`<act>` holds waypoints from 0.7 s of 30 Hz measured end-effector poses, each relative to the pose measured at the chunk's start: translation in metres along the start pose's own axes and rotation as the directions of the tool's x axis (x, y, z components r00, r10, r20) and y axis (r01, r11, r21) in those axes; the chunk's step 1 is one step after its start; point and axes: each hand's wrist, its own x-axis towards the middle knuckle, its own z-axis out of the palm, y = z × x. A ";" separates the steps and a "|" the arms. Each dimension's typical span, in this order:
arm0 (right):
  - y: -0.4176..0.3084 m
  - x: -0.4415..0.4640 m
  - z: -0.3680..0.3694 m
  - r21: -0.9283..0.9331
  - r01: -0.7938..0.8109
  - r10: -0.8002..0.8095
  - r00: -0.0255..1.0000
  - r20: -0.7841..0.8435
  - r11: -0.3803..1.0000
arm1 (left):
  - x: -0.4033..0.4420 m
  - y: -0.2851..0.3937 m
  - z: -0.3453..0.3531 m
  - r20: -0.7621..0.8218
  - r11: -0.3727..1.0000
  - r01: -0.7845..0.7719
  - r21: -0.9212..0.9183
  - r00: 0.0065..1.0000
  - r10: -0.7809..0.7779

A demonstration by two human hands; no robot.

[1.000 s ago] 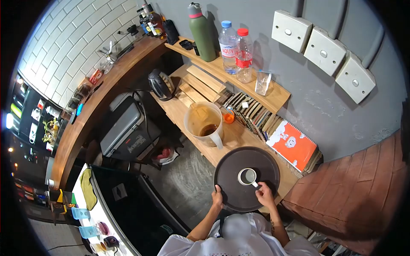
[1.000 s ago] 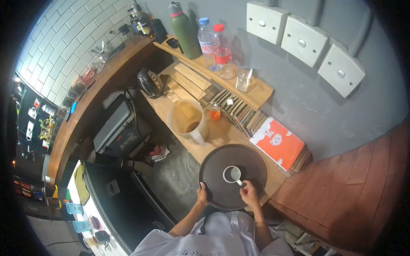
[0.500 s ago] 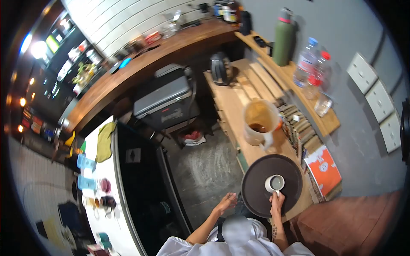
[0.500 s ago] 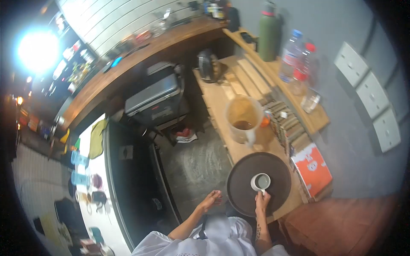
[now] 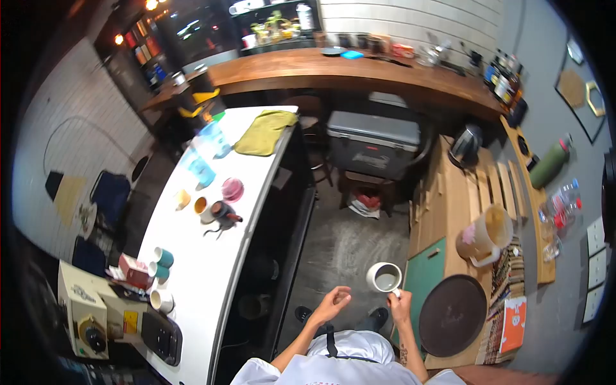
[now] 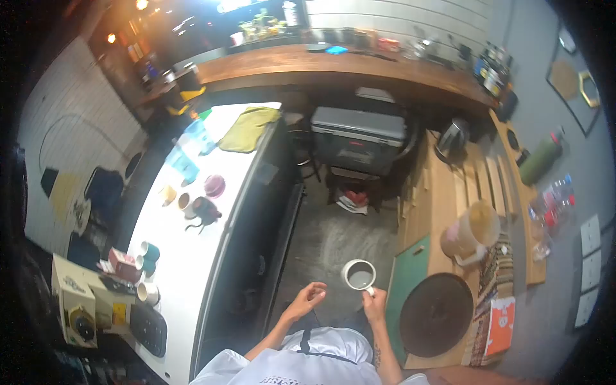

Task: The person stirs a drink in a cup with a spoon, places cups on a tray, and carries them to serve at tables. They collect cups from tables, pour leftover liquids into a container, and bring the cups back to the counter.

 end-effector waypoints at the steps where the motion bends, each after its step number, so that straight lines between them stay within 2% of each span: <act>1: -0.007 0.002 0.027 -0.004 0.017 -0.016 0.998 0.068 1.000 | -0.012 0.016 -0.017 -0.050 0.992 -0.114 0.062 0.992 0.117; 2: -0.010 0.003 0.055 0.003 0.061 -0.061 0.987 0.149 0.998 | -0.024 0.031 -0.035 -0.083 0.990 -0.134 0.052 0.987 0.137; 4: -0.027 -0.002 0.111 0.050 0.003 -0.020 0.938 0.347 0.999 | -0.055 0.050 -0.072 -0.265 0.942 -0.294 0.164 0.906 0.329; 5: -0.045 -0.008 0.141 0.071 -0.034 0.000 0.900 0.437 0.997 | -0.069 0.055 -0.093 -0.315 0.944 -0.292 0.155 0.891 0.327; 7: -0.069 -0.021 0.196 0.042 -0.036 0.006 0.822 0.570 0.998 | -0.096 0.064 -0.132 -0.404 0.847 -0.374 0.378 0.756 0.515; 8: -0.075 -0.027 0.221 0.024 -0.034 0.011 0.763 0.646 0.999 | -0.115 0.072 -0.150 -0.440 0.828 -0.365 0.425 0.716 0.542; 9: -0.075 -0.033 0.244 0.009 -0.036 0.020 0.724 0.690 0.999 | -0.132 0.076 -0.166 -0.472 0.839 -0.316 0.443 0.713 0.518; 11: -0.068 -0.043 0.288 0.119 -0.195 0.018 0.587 0.809 0.974 | -0.161 0.073 -0.192 -0.559 0.841 -0.258 0.475 0.650 0.515; 13: -0.065 -0.049 0.323 0.088 -0.175 0.005 0.470 0.882 0.981 | -0.180 0.059 -0.210 -0.664 0.864 -0.241 0.442 0.560 0.496; 15: -0.071 -0.054 0.356 -0.104 -0.112 0.139 0.378 0.915 0.988 | -0.197 0.051 -0.222 -0.786 0.893 -0.089 0.442 0.442 0.433; 19: -0.067 -0.059 0.409 -0.117 -0.073 0.130 0.219 0.967 0.990 | -0.216 0.043 -0.241 -0.887 0.924 0.037 0.380 0.297 0.353; 21: -0.060 -0.053 0.433 -0.165 -0.045 0.170 0.119 0.978 0.985 | -0.220 0.039 -0.248 -0.924 0.948 0.042 0.316 0.242 0.297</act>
